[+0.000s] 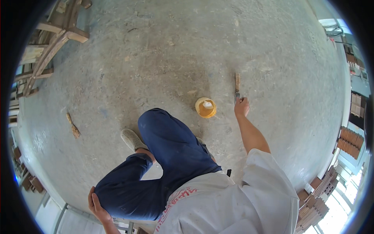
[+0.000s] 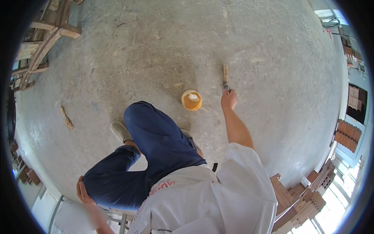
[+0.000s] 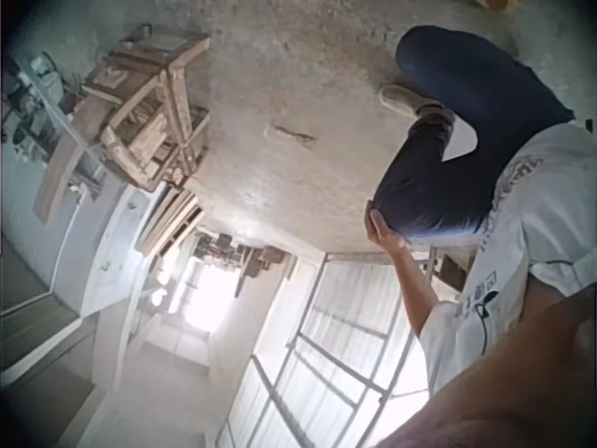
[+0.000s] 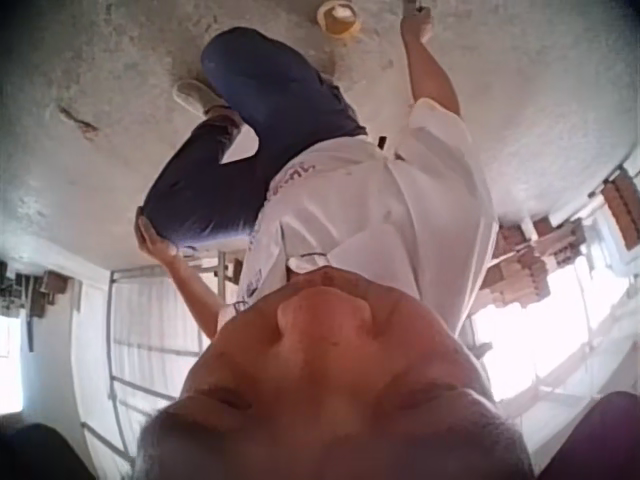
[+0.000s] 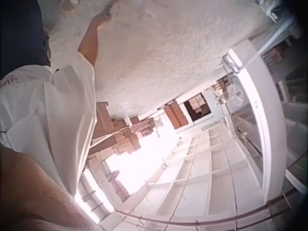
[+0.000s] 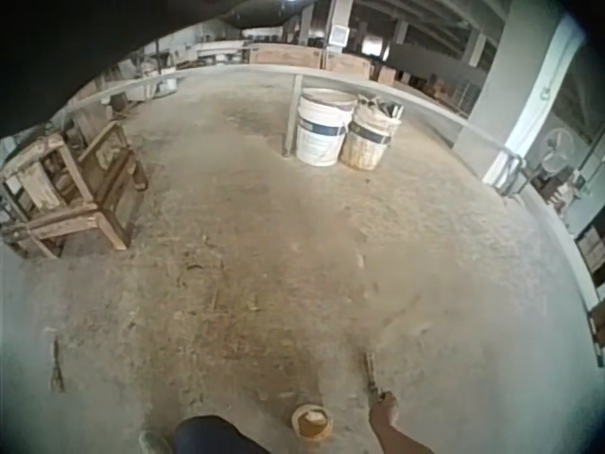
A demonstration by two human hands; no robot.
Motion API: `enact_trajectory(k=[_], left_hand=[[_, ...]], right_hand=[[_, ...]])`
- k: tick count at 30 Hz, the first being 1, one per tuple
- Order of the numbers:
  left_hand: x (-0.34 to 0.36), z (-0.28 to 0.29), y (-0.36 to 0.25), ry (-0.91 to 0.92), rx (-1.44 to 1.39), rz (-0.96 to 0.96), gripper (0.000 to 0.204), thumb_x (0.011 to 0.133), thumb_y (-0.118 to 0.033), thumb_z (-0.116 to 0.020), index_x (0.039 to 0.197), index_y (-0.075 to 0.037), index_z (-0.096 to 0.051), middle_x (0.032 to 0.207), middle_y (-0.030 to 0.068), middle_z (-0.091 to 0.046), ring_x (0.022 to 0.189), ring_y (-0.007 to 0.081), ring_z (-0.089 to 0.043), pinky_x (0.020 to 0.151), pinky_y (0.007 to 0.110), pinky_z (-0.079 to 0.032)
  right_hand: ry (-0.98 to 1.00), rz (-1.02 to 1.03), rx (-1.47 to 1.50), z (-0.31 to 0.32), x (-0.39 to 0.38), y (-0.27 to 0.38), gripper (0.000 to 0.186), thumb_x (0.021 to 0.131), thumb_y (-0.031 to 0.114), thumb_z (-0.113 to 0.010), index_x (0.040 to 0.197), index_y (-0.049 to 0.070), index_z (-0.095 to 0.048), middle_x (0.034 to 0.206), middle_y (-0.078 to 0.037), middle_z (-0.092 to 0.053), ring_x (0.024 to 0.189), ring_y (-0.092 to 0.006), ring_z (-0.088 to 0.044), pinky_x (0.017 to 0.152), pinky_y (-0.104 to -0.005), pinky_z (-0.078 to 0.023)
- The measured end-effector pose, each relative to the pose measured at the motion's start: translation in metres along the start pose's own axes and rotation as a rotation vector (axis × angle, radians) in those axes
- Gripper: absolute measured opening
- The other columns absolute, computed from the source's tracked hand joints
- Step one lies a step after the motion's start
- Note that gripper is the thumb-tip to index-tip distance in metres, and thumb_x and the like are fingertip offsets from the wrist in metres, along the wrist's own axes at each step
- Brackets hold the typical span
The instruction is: Repairing and refinishing a wooden furniture frame by applying glue, scraping excess, and sanding.
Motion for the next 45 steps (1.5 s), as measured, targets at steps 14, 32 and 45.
enact_trajectory(k=[14,32,45], left_hand=[[-0.046,0.025,-0.002,-0.193,0.032,0.047,0.041,0.106,-0.026,-0.054,0.133,0.003,-0.066,0.132,0.0165,-0.069,0.122,0.0285,-0.063,0.108,0.035,-0.044],[-0.063,0.027,-0.013,-0.207,0.066,0.000,0.034,0.102,-0.016,-0.056,0.125,0.006,-0.069,0.131,0.0176,-0.069,0.125,0.0294,-0.061,0.113,0.036,-0.040],[-0.084,0.032,-0.010,-0.222,0.101,-0.025,0.036,0.099,-0.016,-0.057,0.126,0.005,-0.069,0.133,0.0179,-0.069,0.125,0.0298,-0.062,0.113,0.037,-0.041]], right_hand=[[0.197,0.050,0.270,-0.037,-0.058,0.048,0.042,0.094,0.044,-0.073,0.093,0.003,-0.065,0.078,-0.011,-0.064,0.070,-0.0256,-0.059,0.071,-0.0377,-0.051],[0.240,0.289,0.197,-0.092,-0.025,0.220,0.047,0.093,0.047,-0.072,0.105,0.003,-0.062,0.096,-0.015,-0.066,0.086,-0.0308,-0.065,0.081,-0.0410,-0.055],[0.054,0.318,-0.221,-0.074,0.071,0.123,0.021,0.095,0.018,-0.063,0.108,0.003,-0.057,0.105,-0.018,-0.065,0.092,-0.0365,-0.067,0.082,-0.0427,-0.054]])
Point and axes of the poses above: each hand's wrist, its own x-axis towards the middle knuckle, its own z-axis out of the back of the hand, y = z × x, the point moved 9 cm from there along x, towards the middle knuckle
